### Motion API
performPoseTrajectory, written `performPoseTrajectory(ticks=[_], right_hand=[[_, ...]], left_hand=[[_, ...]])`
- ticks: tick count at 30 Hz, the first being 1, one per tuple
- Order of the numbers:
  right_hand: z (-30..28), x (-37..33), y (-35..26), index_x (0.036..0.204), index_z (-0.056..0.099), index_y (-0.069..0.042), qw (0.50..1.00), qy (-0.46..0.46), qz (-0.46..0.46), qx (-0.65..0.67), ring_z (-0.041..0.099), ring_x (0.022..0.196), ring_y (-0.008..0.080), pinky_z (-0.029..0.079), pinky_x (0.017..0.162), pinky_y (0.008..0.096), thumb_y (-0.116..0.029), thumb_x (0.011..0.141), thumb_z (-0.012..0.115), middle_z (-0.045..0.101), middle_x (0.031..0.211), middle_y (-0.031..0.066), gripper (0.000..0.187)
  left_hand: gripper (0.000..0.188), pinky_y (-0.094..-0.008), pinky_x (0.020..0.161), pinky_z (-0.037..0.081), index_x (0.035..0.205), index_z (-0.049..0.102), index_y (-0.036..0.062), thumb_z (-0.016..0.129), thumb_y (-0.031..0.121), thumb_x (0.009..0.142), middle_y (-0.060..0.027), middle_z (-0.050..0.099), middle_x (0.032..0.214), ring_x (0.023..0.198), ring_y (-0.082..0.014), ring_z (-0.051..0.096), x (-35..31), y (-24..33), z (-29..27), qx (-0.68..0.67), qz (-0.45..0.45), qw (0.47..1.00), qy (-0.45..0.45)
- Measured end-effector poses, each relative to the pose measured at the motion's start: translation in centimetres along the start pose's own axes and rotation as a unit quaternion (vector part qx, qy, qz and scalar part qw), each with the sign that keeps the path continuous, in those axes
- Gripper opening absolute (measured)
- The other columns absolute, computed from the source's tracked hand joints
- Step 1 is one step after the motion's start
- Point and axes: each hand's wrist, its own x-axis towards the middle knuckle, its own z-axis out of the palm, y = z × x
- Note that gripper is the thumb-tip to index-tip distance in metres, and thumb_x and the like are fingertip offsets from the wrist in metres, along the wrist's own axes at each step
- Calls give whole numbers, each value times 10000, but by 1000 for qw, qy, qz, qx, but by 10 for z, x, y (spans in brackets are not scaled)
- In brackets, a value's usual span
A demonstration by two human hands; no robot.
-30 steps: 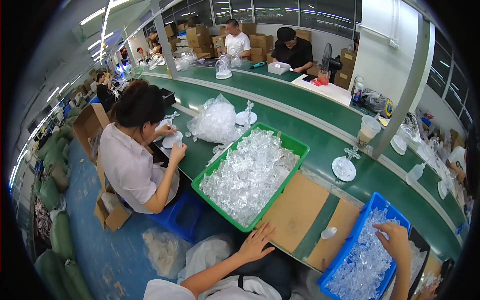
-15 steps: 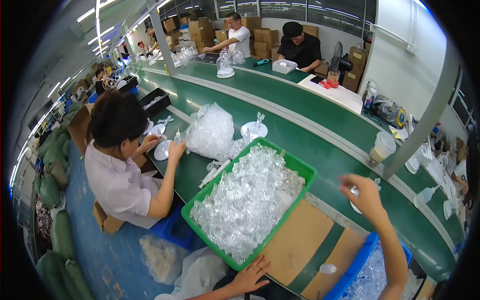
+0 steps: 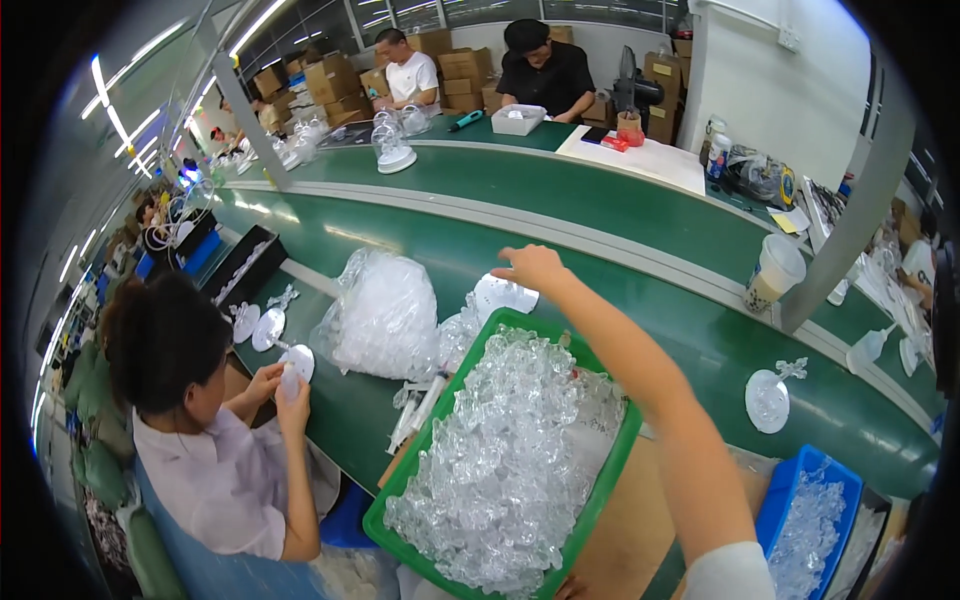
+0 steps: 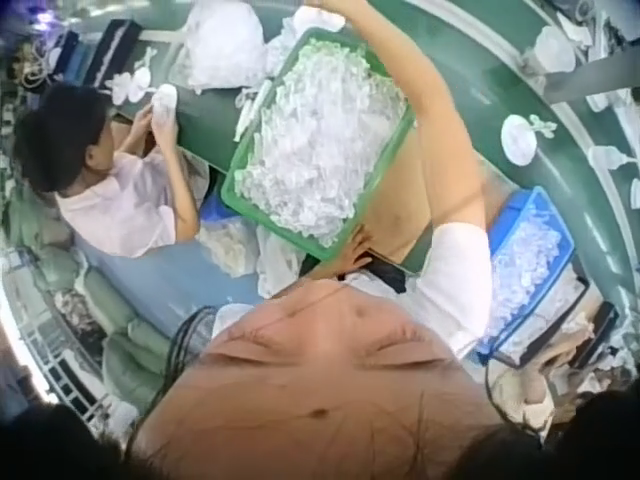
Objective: Applying glue and attaching decorative plastic crystals to circular bases on an assembly line.
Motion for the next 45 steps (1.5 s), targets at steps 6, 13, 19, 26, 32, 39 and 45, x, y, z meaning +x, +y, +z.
performPoseTrajectory(ticks=[6,13,19,26,32,39,45], right_hand=[[0,-5,88,899,620,-150,991,101,88,-24,634,834,357,504,688,463,-151,734,583,662,835,145,169],[-152,-247,149,1026,441,-105,987,148,65,-20,623,794,375,477,654,431,-46,757,579,614,825,148,308],[-125,-362,51,1017,477,-92,983,-158,69,68,633,808,349,500,677,417,-60,774,627,635,859,146,287],[-122,-314,-15,1099,572,-75,976,-82,-56,194,635,896,294,509,748,376,-323,774,677,657,973,117,422],[9,-224,-63,952,623,-79,998,56,37,-10,636,861,327,513,731,398,-337,764,668,655,899,140,322],[-74,-268,-64,1029,578,-78,970,171,55,163,640,846,245,512,668,375,-170,799,598,634,852,107,248],[-132,-450,-105,1148,517,-27,656,257,274,654,606,973,202,480,849,330,-113,858,560,599,1066,80,306]], left_hand=[[603,-526,1103,162,1395,334,95,484,430,917,-145,253,1487,1387,-346,177,1,2,-2,509,145,848,-31],[592,-534,1060,260,1345,405,34,593,308,855,-240,302,1419,1288,-446,319,7,31,8,543,198,816,11],[612,-519,1049,274,1348,400,27,602,286,832,-274,292,1414,1300,-433,309,35,101,58,589,212,779,35],[511,-517,1058,262,1315,472,56,556,283,865,-204,373,1403,1297,-398,332,103,117,48,648,272,709,67],[506,-533,1038,282,1282,504,59,555,351,872,-228,396,1376,1268,-400,369,92,105,59,704,237,666,72],[431,-498,1006,334,1217,534,-4,549,263,879,-278,445,1289,1186,-442,425,64,109,69,610,211,756,114],[466,-560,1049,245,1264,525,51,591,252,848,-209,369,1394,1304,-367,332,43,107,43,612,212,762,11]])
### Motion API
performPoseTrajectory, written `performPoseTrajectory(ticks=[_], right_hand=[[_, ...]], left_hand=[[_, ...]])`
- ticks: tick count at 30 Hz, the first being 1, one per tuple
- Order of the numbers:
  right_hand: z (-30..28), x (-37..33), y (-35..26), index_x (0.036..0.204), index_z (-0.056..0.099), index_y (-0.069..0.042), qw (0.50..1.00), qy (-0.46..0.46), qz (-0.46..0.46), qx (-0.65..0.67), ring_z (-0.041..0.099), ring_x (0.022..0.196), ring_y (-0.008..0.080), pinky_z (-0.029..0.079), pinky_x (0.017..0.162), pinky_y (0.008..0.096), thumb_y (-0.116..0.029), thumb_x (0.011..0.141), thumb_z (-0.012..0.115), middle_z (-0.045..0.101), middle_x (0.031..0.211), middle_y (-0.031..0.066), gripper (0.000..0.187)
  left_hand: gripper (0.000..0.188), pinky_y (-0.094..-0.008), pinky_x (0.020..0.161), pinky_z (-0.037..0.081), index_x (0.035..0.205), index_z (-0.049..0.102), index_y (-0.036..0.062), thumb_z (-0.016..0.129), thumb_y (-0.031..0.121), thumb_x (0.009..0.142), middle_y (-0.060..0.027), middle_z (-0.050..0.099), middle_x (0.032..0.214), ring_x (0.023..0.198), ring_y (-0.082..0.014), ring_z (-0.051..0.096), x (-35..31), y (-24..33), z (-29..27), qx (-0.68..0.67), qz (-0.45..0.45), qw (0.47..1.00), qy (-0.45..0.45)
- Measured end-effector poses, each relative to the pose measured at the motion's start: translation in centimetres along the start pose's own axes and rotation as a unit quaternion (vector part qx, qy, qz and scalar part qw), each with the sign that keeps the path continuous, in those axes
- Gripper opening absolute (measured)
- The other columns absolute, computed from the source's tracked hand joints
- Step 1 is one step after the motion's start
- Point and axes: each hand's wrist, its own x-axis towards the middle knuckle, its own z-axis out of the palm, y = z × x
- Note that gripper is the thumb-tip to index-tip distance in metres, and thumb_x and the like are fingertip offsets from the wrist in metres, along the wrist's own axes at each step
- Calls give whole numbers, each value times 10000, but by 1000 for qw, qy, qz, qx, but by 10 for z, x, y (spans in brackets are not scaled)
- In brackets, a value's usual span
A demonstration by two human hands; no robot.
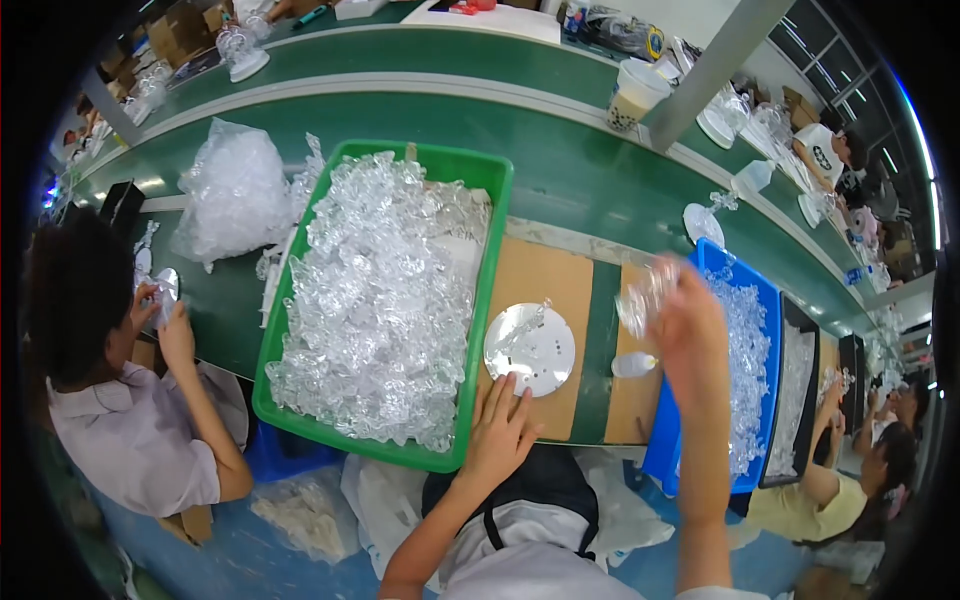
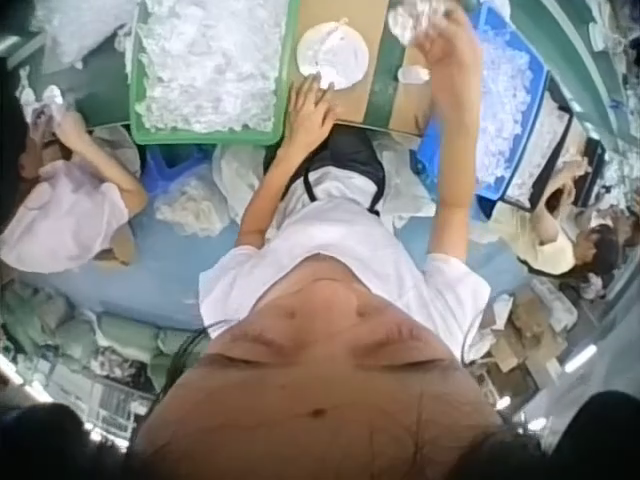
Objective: Applying glue and attaching decorative plastic crystals to circular bases on an assembly line.
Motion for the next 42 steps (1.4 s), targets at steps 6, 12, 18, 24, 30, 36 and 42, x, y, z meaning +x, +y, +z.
performPoseTrajectory(ticks=[6,12,18,24,30,36,42], right_hand=[[-57,-58,124,1133,540,-24,886,48,251,386,613,984,206,530,844,294,-107,921,519,623,1073,110,229],[-29,-46,157,1053,544,-22,980,104,146,87,614,898,145,517,744,232,-113,899,582,634,1010,75,183],[-14,-39,180,955,528,4,970,84,-6,-226,605,793,97,500,694,232,1,803,675,642,900,69,211],[7,-29,166,883,543,19,892,76,-77,-438,657,725,155,526,626,273,-38,777,708,646,775,119,204],[14,-31,169,885,537,14,815,59,-154,-555,676,680,231,524,597,293,-75,773,715,633,742,160,228],[5,-28,169,925,551,-21,817,42,-155,-555,634,721,331,510,616,362,-131,791,676,612,789,175,214],[-57,-57,70,1065,630,-50,789,78,-177,-583,667,818,197,524,691,287,-7,785,615,669,980,117,284]], left_hand=[[546,-557,1057,218,1329,483,158,603,367,839,-247,265,1444,1363,-369,229,1,11,9,75,3,997,-30],[587,-540,1065,209,1353,462,227,618,404,817,-262,223,1456,1373,-387,199,-3,2,15,72,5,997,-40],[591,-521,1083,199,1324,503,215,645,414,786,-259,221,1449,1375,-399,177,0,3,15,52,2,998,-18],[610,-512,1092,200,1318,509,205,664,407,764,-259,208,1452,1377,-404,164,-3,0,14,40,-4,999,-19],[662,-529,1086,202,1337,478,191,674,419,748,-252,189,1465,1385,-403,145,-1,0,13,45,-1,999,-4],[749,-571,1073,182,1341,437,45,686,404,734,-284,254,1429,1361,-417,194,12,3,10,89,21,993,-69],[664,-572,1079,155,1341,465,130,638,453,787,-308,254,1422,1361,-430,180,6,1,-2,144,24,987,-74]])
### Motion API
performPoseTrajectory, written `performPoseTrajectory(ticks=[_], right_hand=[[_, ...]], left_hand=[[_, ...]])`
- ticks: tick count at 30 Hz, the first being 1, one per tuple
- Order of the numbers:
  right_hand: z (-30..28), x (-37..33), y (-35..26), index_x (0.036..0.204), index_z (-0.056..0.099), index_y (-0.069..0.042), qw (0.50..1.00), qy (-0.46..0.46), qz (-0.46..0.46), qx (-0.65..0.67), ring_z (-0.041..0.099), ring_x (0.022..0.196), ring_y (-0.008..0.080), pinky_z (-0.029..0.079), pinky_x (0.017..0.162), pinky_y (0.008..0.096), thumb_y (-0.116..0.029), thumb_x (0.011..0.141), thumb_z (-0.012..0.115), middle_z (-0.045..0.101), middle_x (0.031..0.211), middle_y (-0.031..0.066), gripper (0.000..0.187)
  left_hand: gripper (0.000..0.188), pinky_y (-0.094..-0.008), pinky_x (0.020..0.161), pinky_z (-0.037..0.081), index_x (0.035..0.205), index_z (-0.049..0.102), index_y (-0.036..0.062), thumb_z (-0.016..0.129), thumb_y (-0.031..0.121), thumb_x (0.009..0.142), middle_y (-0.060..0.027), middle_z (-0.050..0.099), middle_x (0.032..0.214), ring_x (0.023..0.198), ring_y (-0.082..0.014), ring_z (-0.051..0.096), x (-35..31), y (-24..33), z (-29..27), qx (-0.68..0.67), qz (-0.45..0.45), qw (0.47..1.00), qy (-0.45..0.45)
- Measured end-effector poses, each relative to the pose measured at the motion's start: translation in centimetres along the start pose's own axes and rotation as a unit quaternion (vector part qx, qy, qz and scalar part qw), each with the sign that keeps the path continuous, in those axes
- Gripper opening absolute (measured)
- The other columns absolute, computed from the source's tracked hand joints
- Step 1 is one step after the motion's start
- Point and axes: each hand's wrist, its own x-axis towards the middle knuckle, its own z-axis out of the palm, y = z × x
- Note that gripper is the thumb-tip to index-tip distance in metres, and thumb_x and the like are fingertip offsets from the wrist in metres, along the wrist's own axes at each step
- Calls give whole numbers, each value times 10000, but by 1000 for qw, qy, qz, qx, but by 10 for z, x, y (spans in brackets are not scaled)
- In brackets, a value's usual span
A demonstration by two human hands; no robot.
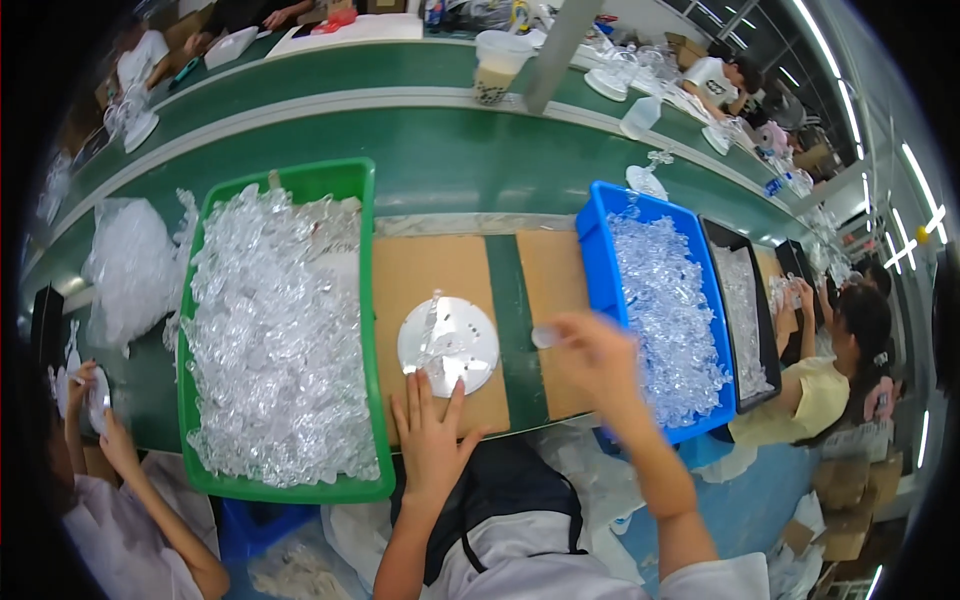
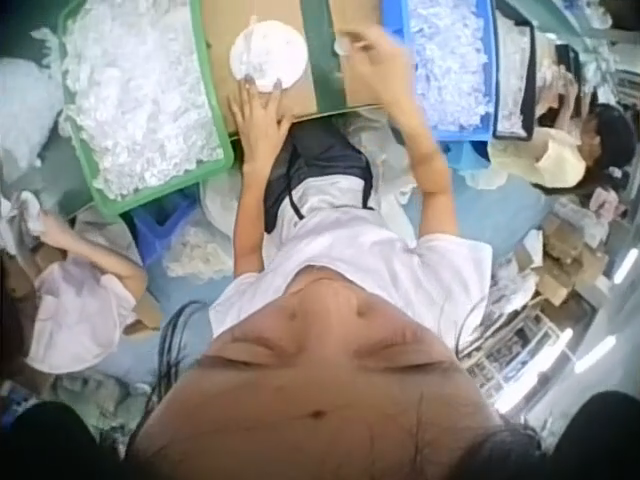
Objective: Applying glue and attaching decorative plastic crystals to circular bases on an assembly line.
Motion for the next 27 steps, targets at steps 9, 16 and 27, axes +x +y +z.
performPoseTrajectory(ticks=[9,16,27], right_hand=[[-87,31,147,1001,586,-119,910,-134,-117,-374,604,838,271,516,684,366,-126,697,723,560,810,92,333],[-104,-7,84,1009,585,-93,994,-4,111,-20,619,860,178,516,767,293,-72,764,670,622,979,73,260],[77,-52,18,1176,526,-37,907,3,214,362,598,939,165,495,788,290,-93,775,703,603,1039,94,442]], left_hand=[[616,-579,1081,142,1346,465,157,625,414,809,-295,202,1453,1363,-431,177,6,6,5,-22,19,1000,7],[610,-595,1072,151,1338,473,167,630,418,805,-285,222,1448,1366,-417,184,0,-1,6,-10,4,1000,10],[606,-605,1060,171,1373,432,189,583,434,840,-274,222,1452,1366,-406,193,5,4,8,-2,9,1000,1]])
